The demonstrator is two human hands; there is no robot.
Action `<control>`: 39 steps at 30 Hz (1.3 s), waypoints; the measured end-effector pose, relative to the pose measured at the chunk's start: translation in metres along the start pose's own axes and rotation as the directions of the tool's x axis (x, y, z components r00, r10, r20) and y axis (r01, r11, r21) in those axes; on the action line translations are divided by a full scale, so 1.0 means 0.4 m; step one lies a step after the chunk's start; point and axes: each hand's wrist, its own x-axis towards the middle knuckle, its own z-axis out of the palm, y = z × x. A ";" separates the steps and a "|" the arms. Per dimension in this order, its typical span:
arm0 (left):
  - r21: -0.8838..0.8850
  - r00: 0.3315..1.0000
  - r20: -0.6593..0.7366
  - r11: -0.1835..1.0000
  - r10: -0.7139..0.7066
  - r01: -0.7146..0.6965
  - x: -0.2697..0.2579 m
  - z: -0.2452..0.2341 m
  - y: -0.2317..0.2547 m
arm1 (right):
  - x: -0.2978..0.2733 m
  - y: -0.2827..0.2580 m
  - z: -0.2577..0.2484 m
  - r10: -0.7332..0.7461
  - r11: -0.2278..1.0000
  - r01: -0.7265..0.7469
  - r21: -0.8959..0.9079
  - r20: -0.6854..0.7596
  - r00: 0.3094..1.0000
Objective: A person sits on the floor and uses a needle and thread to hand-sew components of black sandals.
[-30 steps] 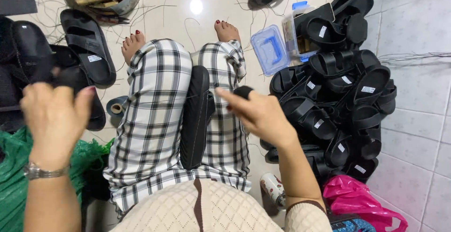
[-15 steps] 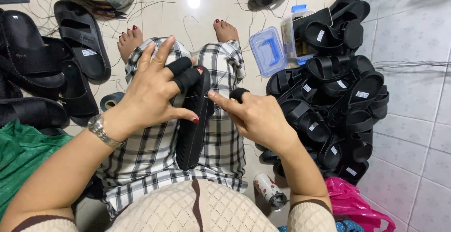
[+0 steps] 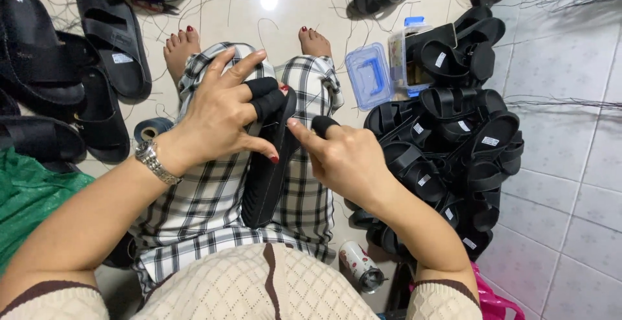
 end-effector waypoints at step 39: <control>-0.673 0.747 -0.140 0.616 -0.649 0.409 -0.096 -0.007 0.176 | -0.062 0.005 0.078 0.479 0.640 -0.139 0.756 -0.251 0.841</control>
